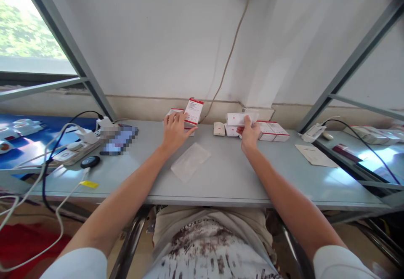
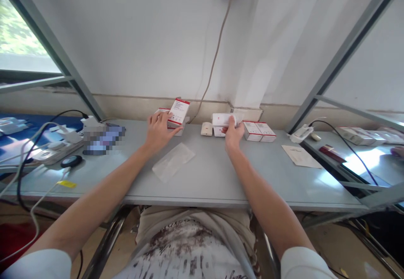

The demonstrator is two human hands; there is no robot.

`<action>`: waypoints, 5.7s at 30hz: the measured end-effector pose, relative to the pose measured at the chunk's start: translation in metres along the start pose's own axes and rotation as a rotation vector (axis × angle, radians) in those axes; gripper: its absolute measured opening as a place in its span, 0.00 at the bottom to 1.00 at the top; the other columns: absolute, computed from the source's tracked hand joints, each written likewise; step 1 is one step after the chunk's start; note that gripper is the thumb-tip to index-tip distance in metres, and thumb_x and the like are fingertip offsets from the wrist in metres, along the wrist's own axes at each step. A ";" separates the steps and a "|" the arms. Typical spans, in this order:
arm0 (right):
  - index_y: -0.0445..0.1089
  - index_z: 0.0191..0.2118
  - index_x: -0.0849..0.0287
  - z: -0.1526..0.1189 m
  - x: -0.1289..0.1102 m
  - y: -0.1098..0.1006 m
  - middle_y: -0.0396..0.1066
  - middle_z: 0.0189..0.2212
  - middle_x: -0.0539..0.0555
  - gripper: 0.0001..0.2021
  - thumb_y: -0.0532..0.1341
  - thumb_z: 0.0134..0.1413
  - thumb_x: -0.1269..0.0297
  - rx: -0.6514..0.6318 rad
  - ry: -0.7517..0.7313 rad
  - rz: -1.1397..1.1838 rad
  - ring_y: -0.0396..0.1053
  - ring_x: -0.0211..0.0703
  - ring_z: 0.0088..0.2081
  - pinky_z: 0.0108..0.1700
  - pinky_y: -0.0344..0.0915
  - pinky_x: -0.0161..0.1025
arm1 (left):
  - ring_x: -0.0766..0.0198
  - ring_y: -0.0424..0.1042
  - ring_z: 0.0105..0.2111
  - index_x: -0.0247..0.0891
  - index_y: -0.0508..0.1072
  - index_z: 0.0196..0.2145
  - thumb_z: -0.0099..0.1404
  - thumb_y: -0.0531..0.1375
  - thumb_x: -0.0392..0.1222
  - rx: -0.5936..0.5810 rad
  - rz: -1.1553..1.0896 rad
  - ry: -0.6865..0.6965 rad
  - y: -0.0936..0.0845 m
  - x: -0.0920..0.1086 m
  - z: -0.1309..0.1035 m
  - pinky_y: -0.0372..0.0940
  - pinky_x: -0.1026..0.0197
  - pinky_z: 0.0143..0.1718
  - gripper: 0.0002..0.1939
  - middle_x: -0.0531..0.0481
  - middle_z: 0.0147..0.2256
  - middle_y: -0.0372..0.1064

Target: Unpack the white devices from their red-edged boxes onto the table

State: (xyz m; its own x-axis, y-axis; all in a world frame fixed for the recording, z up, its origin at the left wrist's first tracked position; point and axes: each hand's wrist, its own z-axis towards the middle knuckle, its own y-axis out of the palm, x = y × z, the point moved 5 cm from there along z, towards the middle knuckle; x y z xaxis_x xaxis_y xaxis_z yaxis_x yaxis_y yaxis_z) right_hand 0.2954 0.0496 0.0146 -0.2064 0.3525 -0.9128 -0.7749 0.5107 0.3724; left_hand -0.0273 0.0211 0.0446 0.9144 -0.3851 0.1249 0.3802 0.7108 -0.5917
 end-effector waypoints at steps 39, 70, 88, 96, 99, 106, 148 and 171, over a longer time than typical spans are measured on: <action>0.73 0.41 0.53 -0.059 0.000 0.047 0.77 0.32 0.49 0.25 0.73 0.55 0.36 -0.752 0.092 -0.077 0.76 0.41 0.29 0.30 0.79 0.40 | 0.43 0.72 0.65 0.47 0.58 0.74 0.78 0.62 0.55 -0.207 -0.440 0.265 0.008 0.059 -0.021 0.67 0.40 0.65 0.33 0.38 0.67 0.69; 0.78 0.29 0.56 -0.048 -0.009 0.039 0.69 0.26 0.46 0.14 0.73 0.58 0.52 -0.898 -0.034 -0.302 0.59 0.33 0.25 0.27 0.59 0.31 | 0.41 0.73 0.61 0.44 0.67 0.68 0.68 0.66 0.42 -0.146 -0.310 0.137 0.000 0.061 -0.019 0.63 0.41 0.64 0.32 0.39 0.61 0.75; 0.76 0.31 0.54 -0.064 -0.011 0.045 0.68 0.42 0.53 0.22 0.71 0.58 0.38 -1.057 0.015 -0.231 0.69 0.44 0.43 0.57 0.75 0.48 | 0.48 0.74 0.61 0.41 0.70 0.64 0.71 0.66 0.59 -0.359 -0.702 -0.173 0.002 0.061 -0.017 0.69 0.48 0.62 0.31 0.41 0.61 0.75; 0.72 0.28 0.55 -0.067 -0.009 0.047 0.64 0.42 0.53 0.25 0.71 0.58 0.37 -1.072 -0.037 -0.227 0.67 0.44 0.43 0.57 0.74 0.48 | 0.48 0.76 0.58 0.40 0.71 0.64 0.72 0.66 0.60 -0.410 -0.664 -0.151 0.001 0.066 -0.017 0.70 0.49 0.59 0.31 0.41 0.61 0.76; 0.75 0.29 0.55 -0.060 -0.006 0.045 0.65 0.44 0.54 0.23 0.70 0.59 0.39 -1.035 -0.048 -0.231 0.68 0.45 0.45 0.56 0.74 0.48 | 0.48 0.76 0.58 0.39 0.70 0.65 0.72 0.64 0.61 -0.443 -0.660 -0.154 0.001 0.067 -0.017 0.69 0.49 0.59 0.32 0.40 0.62 0.75; 0.73 0.28 0.54 -0.037 -0.013 0.035 0.67 0.39 0.52 0.21 0.73 0.55 0.42 -0.835 0.037 -0.043 0.68 0.45 0.46 0.56 0.76 0.48 | 0.49 0.77 0.54 0.40 0.68 0.68 0.74 0.62 0.62 -0.606 -0.509 -0.196 -0.031 0.059 -0.011 0.72 0.50 0.55 0.34 0.41 0.63 0.74; 0.63 0.25 0.52 -0.023 -0.002 0.028 0.71 0.34 0.52 0.28 0.77 0.47 0.39 -0.710 0.152 0.050 0.71 0.46 0.43 0.57 0.77 0.51 | 0.25 0.32 0.80 0.58 0.47 0.82 0.82 0.42 0.68 -0.977 -0.123 -0.059 -0.021 0.096 -0.117 0.35 0.15 0.73 0.38 0.42 0.82 0.31; 0.65 0.23 0.53 -0.013 0.006 0.027 0.62 0.26 0.49 0.22 0.75 0.48 0.48 -0.621 0.069 -0.092 0.65 0.42 0.35 0.48 0.81 0.51 | 0.49 0.34 0.82 0.42 0.49 0.82 0.85 0.39 0.63 -0.978 -0.269 0.249 -0.008 0.081 -0.095 0.33 0.42 0.81 0.38 0.43 0.82 0.35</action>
State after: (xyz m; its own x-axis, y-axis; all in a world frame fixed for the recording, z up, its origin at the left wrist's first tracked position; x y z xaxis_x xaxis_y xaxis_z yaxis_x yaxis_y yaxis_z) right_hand 0.2660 0.0552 0.0172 -0.1444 0.2672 -0.9528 -0.9894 -0.0216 0.1439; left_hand 0.0304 -0.0711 -0.0163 0.7194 -0.6494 0.2463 0.1869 -0.1605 -0.9692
